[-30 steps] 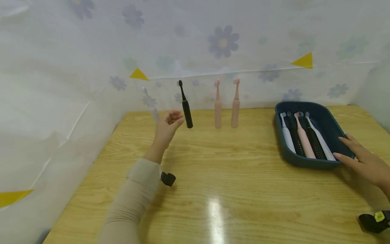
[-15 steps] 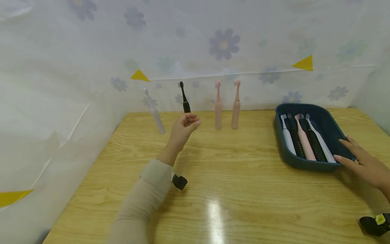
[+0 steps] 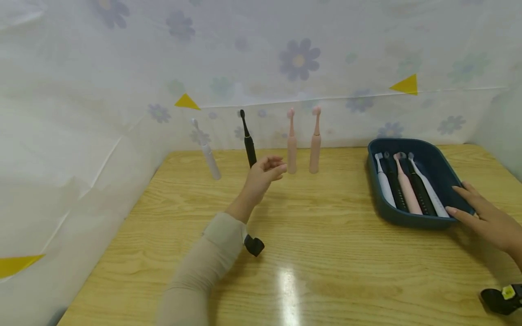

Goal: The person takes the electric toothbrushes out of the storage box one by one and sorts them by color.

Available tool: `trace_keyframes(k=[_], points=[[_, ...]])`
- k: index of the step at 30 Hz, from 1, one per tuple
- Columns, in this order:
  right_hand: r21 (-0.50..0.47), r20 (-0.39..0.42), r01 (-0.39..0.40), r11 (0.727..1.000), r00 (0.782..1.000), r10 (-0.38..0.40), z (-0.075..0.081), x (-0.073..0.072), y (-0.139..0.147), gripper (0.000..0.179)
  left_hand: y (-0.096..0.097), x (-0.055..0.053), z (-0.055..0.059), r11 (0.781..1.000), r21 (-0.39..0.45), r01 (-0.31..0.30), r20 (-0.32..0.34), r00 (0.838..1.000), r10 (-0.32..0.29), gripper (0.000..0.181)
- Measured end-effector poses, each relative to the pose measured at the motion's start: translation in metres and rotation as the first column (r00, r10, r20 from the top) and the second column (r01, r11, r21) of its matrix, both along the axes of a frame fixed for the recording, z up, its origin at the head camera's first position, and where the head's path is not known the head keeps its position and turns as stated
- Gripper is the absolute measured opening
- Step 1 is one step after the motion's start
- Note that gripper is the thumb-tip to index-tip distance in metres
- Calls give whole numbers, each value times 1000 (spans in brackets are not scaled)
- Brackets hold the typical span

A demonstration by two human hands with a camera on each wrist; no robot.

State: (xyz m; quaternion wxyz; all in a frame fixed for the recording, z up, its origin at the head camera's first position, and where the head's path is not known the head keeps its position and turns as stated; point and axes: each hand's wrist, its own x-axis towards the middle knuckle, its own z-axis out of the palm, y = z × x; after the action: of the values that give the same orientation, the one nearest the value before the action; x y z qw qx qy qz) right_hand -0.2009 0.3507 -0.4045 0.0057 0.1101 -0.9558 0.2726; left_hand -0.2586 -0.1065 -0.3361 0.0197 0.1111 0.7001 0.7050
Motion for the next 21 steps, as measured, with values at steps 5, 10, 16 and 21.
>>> trace_keyframes(k=[5,10,16,21], points=[[8,15,8,1000,1000,-8,0,0,0,69,13,0,-2,998,15,67,34,997,-67,35],[12,17,10,1000,1000,-11,0,1,1,69,29,1,-4,992,28,124,44,991,-125,35],[22,26,16,1000,1000,-17,2,2,0,70,51,3,-4,979,57,197,61,978,-200,37],[27,32,24,999,999,-24,3,2,-1,71,69,4,-7,967,66,245,52,967,-248,35]])
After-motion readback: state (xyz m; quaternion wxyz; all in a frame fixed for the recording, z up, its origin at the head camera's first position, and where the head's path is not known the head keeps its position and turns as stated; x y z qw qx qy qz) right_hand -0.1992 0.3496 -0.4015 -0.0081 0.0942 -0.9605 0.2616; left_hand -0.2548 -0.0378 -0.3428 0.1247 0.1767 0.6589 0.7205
